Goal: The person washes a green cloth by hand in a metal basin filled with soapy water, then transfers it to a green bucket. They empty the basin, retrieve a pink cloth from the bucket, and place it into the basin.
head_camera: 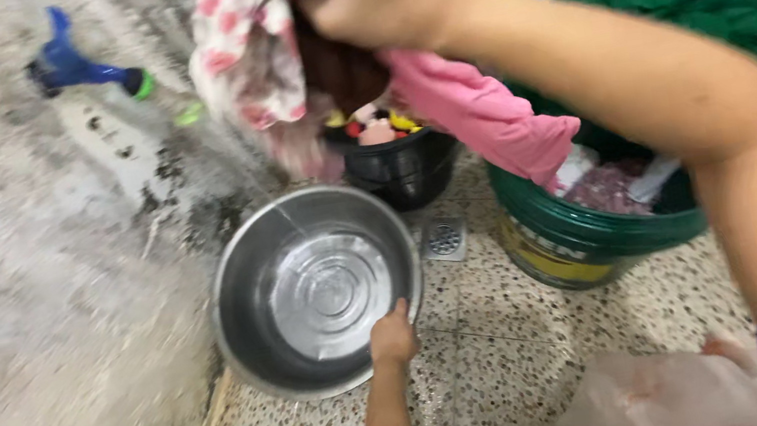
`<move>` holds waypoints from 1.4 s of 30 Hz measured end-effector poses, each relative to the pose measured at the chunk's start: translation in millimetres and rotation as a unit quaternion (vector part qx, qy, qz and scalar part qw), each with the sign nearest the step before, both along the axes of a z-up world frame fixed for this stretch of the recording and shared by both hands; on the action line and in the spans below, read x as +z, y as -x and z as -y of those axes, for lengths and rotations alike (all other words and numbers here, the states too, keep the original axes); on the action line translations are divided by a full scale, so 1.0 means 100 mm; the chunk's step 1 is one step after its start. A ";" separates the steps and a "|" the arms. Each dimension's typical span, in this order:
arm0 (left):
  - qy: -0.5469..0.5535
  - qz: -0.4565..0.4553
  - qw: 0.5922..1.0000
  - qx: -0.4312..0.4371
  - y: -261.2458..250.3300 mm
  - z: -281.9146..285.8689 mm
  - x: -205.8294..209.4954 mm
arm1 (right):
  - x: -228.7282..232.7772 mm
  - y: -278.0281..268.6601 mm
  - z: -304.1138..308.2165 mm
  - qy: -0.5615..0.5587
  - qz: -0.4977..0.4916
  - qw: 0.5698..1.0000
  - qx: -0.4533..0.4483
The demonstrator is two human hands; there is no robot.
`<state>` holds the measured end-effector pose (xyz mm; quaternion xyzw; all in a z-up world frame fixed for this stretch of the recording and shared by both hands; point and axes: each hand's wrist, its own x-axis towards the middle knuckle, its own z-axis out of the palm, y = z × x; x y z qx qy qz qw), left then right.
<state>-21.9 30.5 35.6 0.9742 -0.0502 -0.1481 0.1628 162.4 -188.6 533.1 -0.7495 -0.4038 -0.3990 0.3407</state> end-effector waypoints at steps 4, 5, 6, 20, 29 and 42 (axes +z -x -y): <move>-0.006 0.013 1.000 -0.016 -0.01 -0.03 0.00 | -0.10 0.03 -0.77 -0.039 0.064 0.990 0.122; -0.002 0.015 1.000 -0.018 0.01 -0.02 0.04 | -0.14 0.01 -0.91 -0.041 0.107 0.984 0.134; 0.002 0.016 1.000 -0.019 0.03 -0.01 0.08 | -0.20 -0.01 -1.04 -0.027 0.107 0.984 0.138; 0.006 0.006 1.000 -0.026 0.07 0.02 0.20 | -1.68 -0.34 -2.13 0.202 -0.015 0.964 0.172; 0.042 0.020 0.999 -0.013 0.10 -0.05 0.08 | -1.53 0.20 -0.70 0.286 -0.098 0.944 0.132; -0.033 -0.053 0.998 -0.004 0.07 0.03 0.51 | -3.49 0.48 2.23 0.209 -0.682 0.661 -0.233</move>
